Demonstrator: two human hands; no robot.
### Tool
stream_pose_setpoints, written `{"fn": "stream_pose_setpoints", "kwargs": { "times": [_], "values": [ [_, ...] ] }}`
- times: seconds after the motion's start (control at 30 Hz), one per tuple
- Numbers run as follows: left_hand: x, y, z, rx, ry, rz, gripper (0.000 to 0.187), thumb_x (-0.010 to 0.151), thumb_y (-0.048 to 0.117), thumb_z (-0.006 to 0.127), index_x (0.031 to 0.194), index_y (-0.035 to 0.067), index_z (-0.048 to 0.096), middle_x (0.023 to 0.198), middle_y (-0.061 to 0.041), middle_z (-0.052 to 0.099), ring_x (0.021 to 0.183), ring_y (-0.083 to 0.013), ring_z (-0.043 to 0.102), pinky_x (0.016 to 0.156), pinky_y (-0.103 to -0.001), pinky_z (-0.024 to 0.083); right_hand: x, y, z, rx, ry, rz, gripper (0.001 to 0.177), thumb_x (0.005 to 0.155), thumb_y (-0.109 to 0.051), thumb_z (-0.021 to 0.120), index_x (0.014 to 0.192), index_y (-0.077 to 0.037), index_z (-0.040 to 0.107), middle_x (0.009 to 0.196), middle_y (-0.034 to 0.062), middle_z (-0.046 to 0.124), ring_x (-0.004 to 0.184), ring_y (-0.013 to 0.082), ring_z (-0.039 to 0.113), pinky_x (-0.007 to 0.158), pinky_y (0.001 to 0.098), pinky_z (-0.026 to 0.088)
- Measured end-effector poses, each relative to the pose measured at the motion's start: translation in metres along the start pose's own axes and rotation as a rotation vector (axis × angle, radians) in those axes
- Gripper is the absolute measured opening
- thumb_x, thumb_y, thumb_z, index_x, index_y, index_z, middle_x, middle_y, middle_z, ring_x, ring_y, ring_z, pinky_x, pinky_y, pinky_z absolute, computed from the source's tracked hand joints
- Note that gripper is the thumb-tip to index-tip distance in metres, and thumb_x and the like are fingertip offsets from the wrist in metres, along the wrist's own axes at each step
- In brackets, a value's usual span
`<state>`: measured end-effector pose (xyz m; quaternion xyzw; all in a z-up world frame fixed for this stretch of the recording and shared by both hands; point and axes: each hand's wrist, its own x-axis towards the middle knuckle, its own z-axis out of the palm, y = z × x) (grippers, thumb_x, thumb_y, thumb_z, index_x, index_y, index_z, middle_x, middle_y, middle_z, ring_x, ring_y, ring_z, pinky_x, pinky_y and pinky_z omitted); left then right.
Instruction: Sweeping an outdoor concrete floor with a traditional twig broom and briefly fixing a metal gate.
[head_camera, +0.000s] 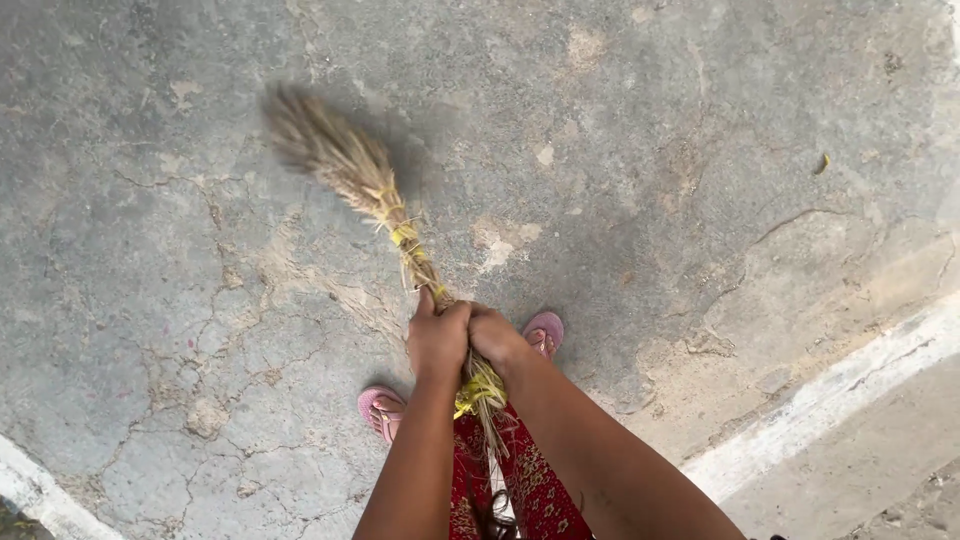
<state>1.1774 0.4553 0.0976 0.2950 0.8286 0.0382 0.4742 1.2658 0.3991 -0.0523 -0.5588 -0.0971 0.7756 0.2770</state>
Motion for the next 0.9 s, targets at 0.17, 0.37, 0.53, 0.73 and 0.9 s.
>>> {"fn": "stream_pose_setpoints", "kwargs": {
  "times": [0.17, 0.37, 0.53, 0.73, 0.9],
  "values": [
    [0.019, 0.015, 0.018, -0.153, -0.241, 0.15, 0.08, 0.073, 0.024, 0.068, 0.151, 0.02, 0.053, 0.103, -0.013, 0.077, 0.086, -0.0231, 0.071, 0.077, -0.036, 0.055, -0.078, -0.098, 0.043, 0.365, 0.214, -0.077, 0.056, 0.094, 0.004, 0.043, 0.148, -0.01, 0.044, 0.115, 0.0168, 0.068, 0.093, 0.0248, 0.069, 0.078, 0.0388, 0.058],
    [-0.001, -0.013, 0.021, -0.412, -0.224, 0.232, 0.067, 0.082, 0.014, 0.065, 0.148, 0.01, 0.056, 0.088, -0.009, 0.074, 0.067, -0.0103, 0.061, 0.06, -0.029, 0.05, -0.129, -0.125, 0.058, 0.146, 0.144, -0.115, 0.071, 0.093, 0.004, 0.048, 0.159, -0.018, 0.032, 0.12, 0.0136, 0.064, 0.098, 0.0201, 0.065, 0.077, 0.0338, 0.058],
    [-0.03, -0.058, 0.037, -0.482, -0.001, 0.202, 0.064, 0.084, 0.016, 0.062, 0.147, 0.01, 0.057, 0.088, -0.006, 0.071, 0.068, -0.0099, 0.057, 0.061, -0.028, 0.048, -0.097, -0.037, 0.018, -0.013, -0.162, -0.153, 0.065, 0.095, 0.004, 0.055, 0.158, -0.009, 0.044, 0.126, 0.0139, 0.066, 0.107, 0.0175, 0.064, 0.088, 0.0297, 0.055],
    [-0.026, -0.036, 0.09, -0.162, 0.031, -0.118, 0.066, 0.079, 0.025, 0.071, 0.14, 0.011, 0.05, 0.11, -0.019, 0.073, 0.094, -0.0305, 0.07, 0.085, -0.043, 0.054, -0.113, -0.063, -0.026, -0.356, 0.057, 0.268, 0.055, 0.1, -0.015, 0.05, 0.155, -0.019, 0.049, 0.121, 0.0145, 0.07, 0.098, 0.0202, 0.069, 0.083, 0.0323, 0.057],
    [-0.047, 0.066, 0.105, 0.094, -0.39, -0.012, 0.072, 0.077, 0.026, 0.063, 0.146, 0.025, 0.047, 0.123, -0.013, 0.072, 0.109, -0.0336, 0.072, 0.092, -0.049, 0.055, -0.107, -0.073, -0.083, 0.21, 0.399, 0.033, 0.058, 0.101, -0.003, 0.033, 0.157, -0.016, 0.043, 0.124, 0.0198, 0.068, 0.097, 0.0266, 0.067, 0.081, 0.0395, 0.059]
  ]
}}
